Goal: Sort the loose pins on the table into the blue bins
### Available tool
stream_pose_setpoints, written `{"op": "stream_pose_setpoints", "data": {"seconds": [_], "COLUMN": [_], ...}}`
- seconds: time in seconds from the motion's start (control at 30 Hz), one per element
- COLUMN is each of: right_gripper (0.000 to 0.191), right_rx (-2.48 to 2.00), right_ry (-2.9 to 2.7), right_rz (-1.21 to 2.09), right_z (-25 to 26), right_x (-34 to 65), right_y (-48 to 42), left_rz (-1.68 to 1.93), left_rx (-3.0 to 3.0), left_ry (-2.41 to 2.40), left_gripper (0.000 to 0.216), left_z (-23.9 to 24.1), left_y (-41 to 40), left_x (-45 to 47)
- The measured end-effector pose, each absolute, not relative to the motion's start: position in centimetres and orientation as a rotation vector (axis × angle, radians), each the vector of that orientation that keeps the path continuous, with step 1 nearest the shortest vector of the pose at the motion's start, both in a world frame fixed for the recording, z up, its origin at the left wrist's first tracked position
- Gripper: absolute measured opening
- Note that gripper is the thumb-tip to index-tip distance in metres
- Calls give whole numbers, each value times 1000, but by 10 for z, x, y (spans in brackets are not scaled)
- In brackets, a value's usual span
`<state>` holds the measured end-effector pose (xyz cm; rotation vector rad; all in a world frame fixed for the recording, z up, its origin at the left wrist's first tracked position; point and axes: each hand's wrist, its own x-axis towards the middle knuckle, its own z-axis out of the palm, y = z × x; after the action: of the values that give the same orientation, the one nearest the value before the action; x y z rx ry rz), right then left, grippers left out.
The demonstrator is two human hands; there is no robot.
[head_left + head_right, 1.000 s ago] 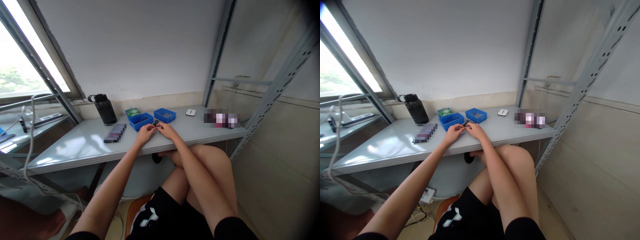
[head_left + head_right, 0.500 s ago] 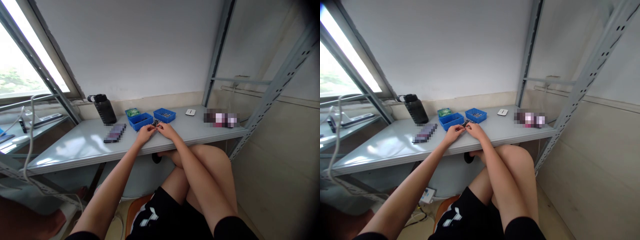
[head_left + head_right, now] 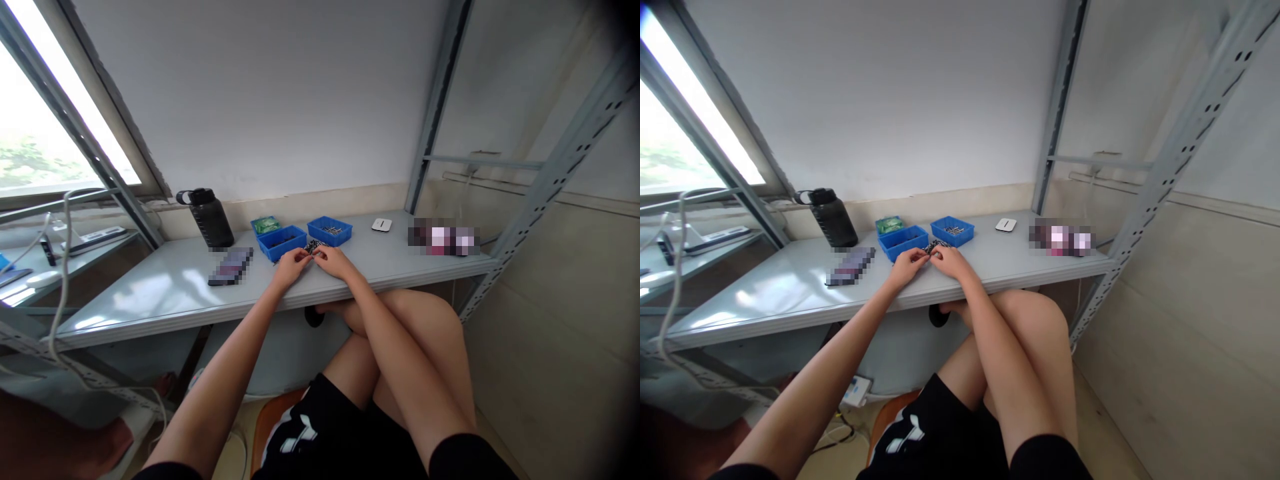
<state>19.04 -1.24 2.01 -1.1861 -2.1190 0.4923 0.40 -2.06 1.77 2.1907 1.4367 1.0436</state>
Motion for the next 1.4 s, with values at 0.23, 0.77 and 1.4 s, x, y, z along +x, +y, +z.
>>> {"op": "stream_pose_setpoints", "data": {"seconds": [0.23, 0.77, 1.4], "right_gripper": [30, 28, 29], "right_rx": [-1189, -1205, -1198], "right_ry": [-2105, -2126, -2091], "right_rz": [494, 499, 493], "right_z": [20, 19, 17], "right_x": [190, 191, 191], "right_y": [-11, -9, -7], "left_rz": [1029, 1075, 1051], "left_rx": [2193, 2182, 2187], "left_ry": [1443, 1424, 1400], "left_gripper": [25, 26, 26], "left_z": [19, 20, 23], "left_y": [-24, -24, -27], "left_x": [3, 5, 5]}}
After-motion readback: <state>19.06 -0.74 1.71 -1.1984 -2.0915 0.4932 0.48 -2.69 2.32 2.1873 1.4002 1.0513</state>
